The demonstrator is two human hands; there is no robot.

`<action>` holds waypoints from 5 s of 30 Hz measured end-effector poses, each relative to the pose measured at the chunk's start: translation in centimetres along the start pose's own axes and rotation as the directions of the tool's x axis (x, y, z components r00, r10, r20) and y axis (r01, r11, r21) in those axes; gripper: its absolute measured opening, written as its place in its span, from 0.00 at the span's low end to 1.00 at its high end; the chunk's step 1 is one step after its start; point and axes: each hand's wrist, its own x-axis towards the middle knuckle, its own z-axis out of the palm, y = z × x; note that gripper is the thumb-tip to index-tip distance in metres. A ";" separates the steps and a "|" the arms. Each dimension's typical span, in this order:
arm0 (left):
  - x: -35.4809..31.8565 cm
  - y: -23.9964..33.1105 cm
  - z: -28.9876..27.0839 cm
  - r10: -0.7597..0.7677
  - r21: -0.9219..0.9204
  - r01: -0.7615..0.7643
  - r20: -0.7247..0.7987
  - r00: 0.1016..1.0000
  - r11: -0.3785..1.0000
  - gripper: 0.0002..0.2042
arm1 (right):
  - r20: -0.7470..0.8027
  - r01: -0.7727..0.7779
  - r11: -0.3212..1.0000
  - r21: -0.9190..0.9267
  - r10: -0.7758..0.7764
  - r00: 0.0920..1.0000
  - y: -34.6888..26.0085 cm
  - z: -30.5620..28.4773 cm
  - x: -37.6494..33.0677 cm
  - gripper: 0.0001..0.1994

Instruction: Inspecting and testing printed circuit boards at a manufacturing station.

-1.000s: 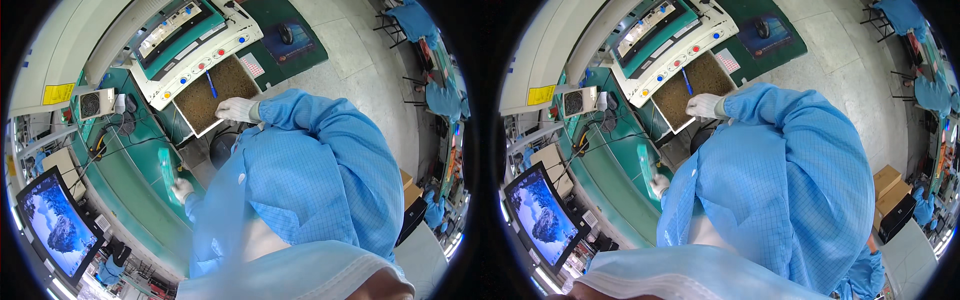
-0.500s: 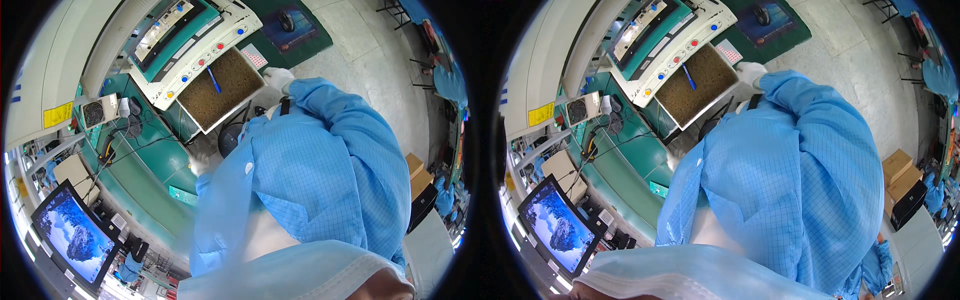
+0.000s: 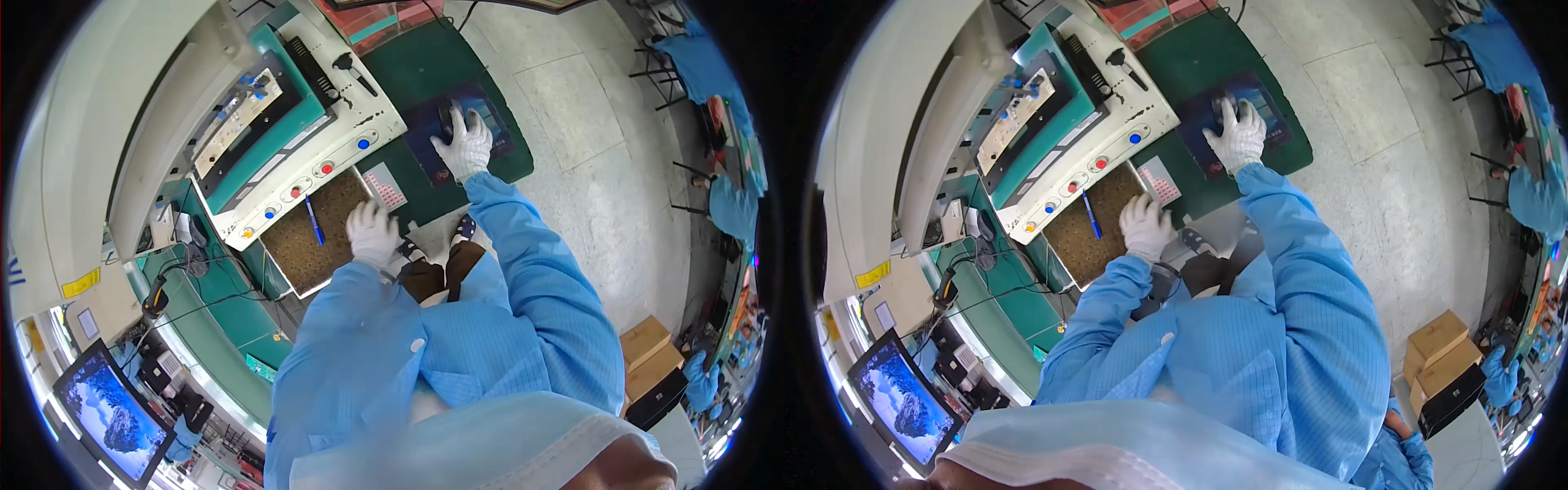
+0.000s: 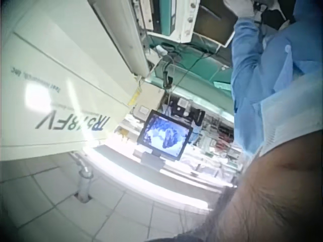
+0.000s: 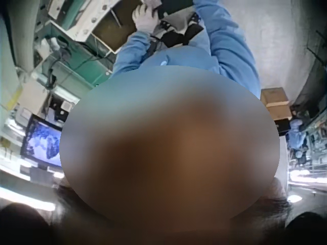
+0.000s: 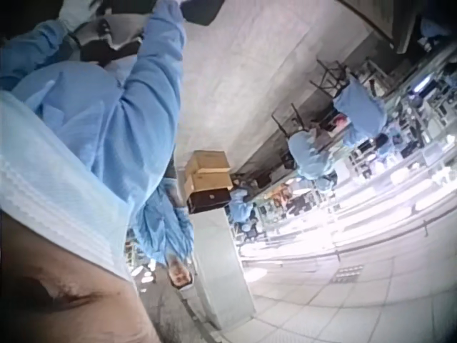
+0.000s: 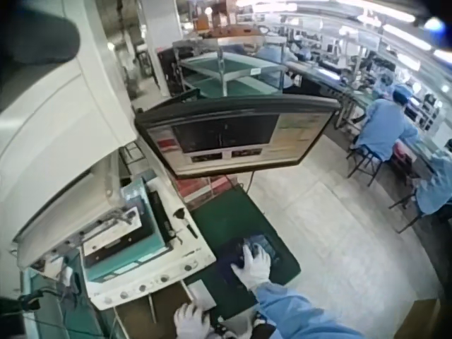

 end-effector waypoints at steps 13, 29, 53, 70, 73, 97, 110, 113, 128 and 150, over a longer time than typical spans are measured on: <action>6.7 9.2 9.5 -0.010 -0.040 0.007 -0.093 0.996 0.999 0.20 | 0.044 0.088 0.993 0.076 -0.091 0.995 1.9 1.6 2.5 0.39; 6.5 9.4 9.6 -0.003 -0.012 0.002 -0.027 1.000 1.000 0.23 | 0.021 0.132 0.987 0.096 -0.134 0.991 2.7 2.2 2.2 0.28; 6.4 9.4 9.8 -0.013 -0.032 0.012 -0.031 0.999 0.999 0.20 | 0.024 0.293 0.938 0.183 -0.302 0.953 4.7 1.8 1.5 0.29; 6.3 9.2 9.9 -0.007 -0.015 0.007 -0.001 1.000 1.000 0.24 | 0.007 0.276 0.948 0.155 -0.281 0.960 4.7 2.6 1.3 0.29; 6.3 9.1 10.0 -0.010 -0.019 0.010 0.000 1.000 1.000 0.23 | 0.015 0.271 0.951 0.151 -0.276 0.961 4.7 2.5 1.3 0.28; 6.5 9.5 9.8 0.009 -0.018 -0.009 -0.024 1.000 1.000 0.24 | 0.030 0.249 0.945 0.214 -0.261 0.965 4.7 2.0 1.7 0.28; 6.8 9.8 9.3 -0.025 -0.039 0.024 -0.024 0.999 0.999 0.21 | 0.047 0.264 0.940 0.216 -0.280 0.959 4.8 2.3 1.6 0.29; 6.8 9.9 9.3 -0.025 -0.038 0.024 -0.028 0.999 0.999 0.20 | 0.046 0.264 0.939 0.220 -0.280 0.959 4.8 2.3 1.5 0.29; 6.6 9.8 9.4 -0.033 -0.038 0.033 0.000 0.999 0.999 0.21 | 0.059 0.249 0.946 0.207 -0.266 0.962 4.7 2.2 1.6 0.28; 6.5 9.6 9.6 -0.018 -0.036 0.018 -0.012 1.000 0.999 0.21 | 0.043 0.258 0.952 0.167 -0.268 0.962 4.6 2.4 1.6 0.30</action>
